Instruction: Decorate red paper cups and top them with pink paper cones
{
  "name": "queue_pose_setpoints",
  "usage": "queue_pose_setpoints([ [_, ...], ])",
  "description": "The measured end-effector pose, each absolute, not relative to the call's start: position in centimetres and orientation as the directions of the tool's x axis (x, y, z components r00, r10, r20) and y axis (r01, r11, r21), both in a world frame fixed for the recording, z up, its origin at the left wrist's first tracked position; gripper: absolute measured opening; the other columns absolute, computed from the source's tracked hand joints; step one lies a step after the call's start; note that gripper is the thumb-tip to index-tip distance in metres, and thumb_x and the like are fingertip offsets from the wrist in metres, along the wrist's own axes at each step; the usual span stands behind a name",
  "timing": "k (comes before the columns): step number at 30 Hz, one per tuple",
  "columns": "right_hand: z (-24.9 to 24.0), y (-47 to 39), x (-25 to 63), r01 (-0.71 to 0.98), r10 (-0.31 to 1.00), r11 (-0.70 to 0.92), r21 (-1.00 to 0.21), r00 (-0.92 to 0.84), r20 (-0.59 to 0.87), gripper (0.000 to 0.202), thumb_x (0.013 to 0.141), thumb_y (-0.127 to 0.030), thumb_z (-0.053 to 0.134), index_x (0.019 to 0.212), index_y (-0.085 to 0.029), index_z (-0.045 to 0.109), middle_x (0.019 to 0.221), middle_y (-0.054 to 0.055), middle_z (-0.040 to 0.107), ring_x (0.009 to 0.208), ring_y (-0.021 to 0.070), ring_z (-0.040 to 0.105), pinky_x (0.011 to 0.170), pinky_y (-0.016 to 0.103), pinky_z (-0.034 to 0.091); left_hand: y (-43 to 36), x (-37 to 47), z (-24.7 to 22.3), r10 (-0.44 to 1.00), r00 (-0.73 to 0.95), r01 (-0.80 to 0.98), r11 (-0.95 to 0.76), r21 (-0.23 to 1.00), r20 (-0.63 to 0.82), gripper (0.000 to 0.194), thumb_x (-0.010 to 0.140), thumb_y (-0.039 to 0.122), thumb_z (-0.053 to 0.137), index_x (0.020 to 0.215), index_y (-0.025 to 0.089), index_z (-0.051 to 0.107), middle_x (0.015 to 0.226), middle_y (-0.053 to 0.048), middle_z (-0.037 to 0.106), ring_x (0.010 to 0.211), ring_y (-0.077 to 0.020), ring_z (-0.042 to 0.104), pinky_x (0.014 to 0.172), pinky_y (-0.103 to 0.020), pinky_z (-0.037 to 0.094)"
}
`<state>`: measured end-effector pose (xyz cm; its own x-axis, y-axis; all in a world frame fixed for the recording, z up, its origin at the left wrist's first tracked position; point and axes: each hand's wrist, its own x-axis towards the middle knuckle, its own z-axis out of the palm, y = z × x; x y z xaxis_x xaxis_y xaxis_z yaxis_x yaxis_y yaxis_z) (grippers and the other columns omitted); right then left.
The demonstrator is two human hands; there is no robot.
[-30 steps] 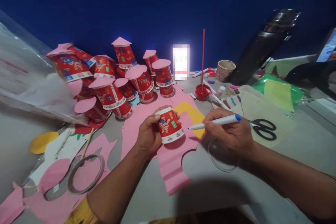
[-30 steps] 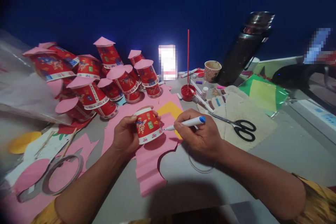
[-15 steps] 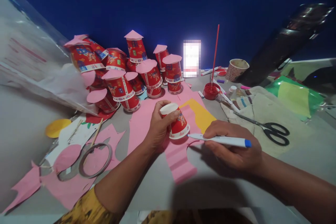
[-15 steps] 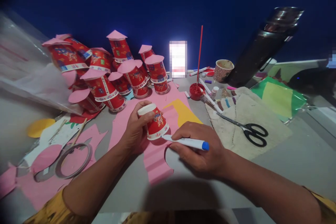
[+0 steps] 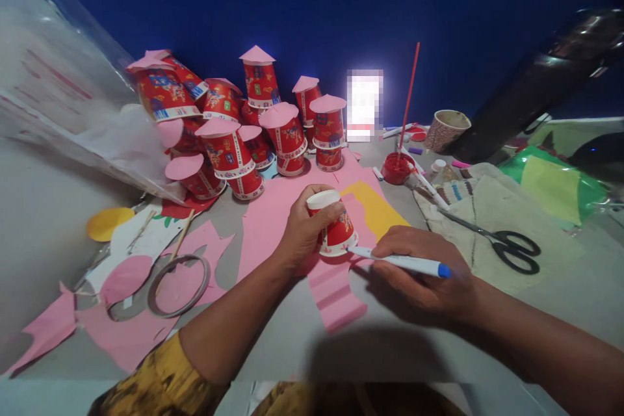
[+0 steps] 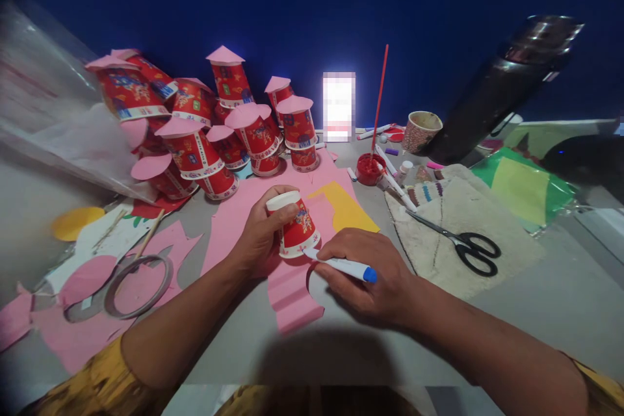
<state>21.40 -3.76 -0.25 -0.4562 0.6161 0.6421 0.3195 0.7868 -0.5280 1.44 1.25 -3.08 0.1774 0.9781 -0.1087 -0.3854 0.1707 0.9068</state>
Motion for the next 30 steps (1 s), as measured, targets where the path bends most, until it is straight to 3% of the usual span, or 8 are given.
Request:
queue_pose_setpoints([
  [30,-0.26,-3.61,21.45,0.333,0.638,0.769,-0.546,-0.451,0.624,0.008,0.096,-0.016,0.060,0.091,-0.017,0.066,0.076,0.004,0.073,0.068,0.0147,0.068,0.066,0.025,0.053,1.22,1.50,-3.09,0.979,0.170,-0.346,0.166,0.923,-0.112,0.039,0.075,0.035,0.086,0.101,0.021,0.060,0.080,0.002,0.066,0.067,-0.0126,0.062,0.064,-0.026,0.053],
])
